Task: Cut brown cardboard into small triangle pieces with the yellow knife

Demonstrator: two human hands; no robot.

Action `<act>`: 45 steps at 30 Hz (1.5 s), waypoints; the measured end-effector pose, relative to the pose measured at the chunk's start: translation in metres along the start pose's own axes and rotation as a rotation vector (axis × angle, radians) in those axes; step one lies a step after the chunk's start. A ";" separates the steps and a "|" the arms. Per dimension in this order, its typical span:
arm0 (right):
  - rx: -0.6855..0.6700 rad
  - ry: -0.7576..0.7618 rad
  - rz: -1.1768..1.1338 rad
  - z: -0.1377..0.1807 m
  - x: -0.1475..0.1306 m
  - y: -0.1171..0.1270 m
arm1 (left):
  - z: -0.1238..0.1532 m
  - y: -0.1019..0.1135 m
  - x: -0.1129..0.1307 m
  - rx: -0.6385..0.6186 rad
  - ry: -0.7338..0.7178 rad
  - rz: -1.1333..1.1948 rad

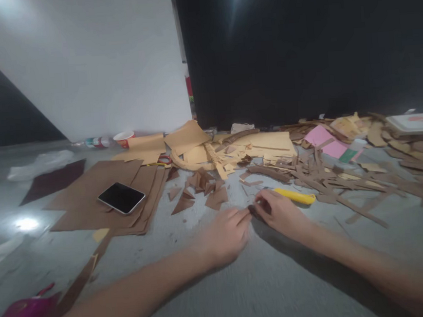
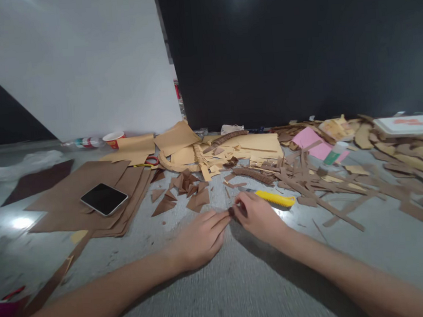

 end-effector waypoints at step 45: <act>-0.096 0.288 0.436 0.085 -0.043 0.020 | 0.003 0.008 0.007 0.142 -0.069 -0.306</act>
Point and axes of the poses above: each hand's wrist, its own z-axis away from the middle knuckle, its own y-axis out of the back of the hand, x = y × z, the point moved 10 cm from there along -z, towards the middle knuckle, and after that the axes turned 4 degrees about -z, right-handed, at the moved point
